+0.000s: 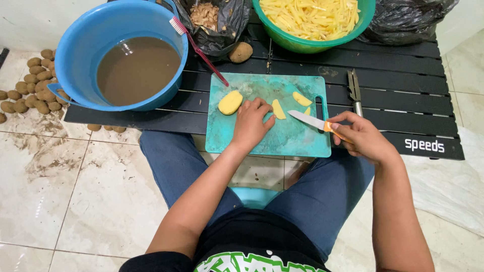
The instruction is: Slicing peeled potatoes into thin strips on a cutting board using a knife
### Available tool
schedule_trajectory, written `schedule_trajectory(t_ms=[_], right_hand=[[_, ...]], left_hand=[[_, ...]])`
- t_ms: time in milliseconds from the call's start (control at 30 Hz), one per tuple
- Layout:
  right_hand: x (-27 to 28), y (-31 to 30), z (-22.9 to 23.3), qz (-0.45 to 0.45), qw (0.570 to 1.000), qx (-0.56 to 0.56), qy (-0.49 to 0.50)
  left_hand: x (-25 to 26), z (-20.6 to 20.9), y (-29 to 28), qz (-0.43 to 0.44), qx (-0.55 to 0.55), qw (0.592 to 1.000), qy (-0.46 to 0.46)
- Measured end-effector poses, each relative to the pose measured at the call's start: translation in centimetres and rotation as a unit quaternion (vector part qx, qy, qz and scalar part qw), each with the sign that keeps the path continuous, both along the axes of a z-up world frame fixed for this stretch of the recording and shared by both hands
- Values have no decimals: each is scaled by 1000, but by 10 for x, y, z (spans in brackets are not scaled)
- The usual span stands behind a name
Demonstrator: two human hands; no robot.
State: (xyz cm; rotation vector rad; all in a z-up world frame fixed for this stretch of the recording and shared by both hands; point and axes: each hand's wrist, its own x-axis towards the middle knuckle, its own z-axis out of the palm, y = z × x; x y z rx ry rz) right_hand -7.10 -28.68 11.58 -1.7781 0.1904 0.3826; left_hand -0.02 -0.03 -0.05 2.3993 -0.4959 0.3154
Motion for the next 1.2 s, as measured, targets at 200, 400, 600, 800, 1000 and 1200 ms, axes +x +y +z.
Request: schedule_trajectory(t_ms=[200, 400, 600, 800, 1000, 1200], right_hand=[[15, 11, -27, 9, 992, 122, 22], [18, 27, -32, -2, 985, 167, 34], [15, 24, -44, -5, 979, 199, 49], [8, 23, -43, -12, 978, 203, 42], [1, 25, -35, 3, 983, 185, 10], [-1, 24, -37, -9, 980, 200, -21]], left_hand=[[0, 3, 1, 0, -6, 1000, 3], [-1, 2, 3, -7, -33, 999, 10], [4, 14, 7, -12, -195, 981, 3], [3, 16, 9, -8, -247, 969, 27], [19, 19, 4, -32, -211, 971, 105], [52, 33, -6, -66, -195, 935, 290]])
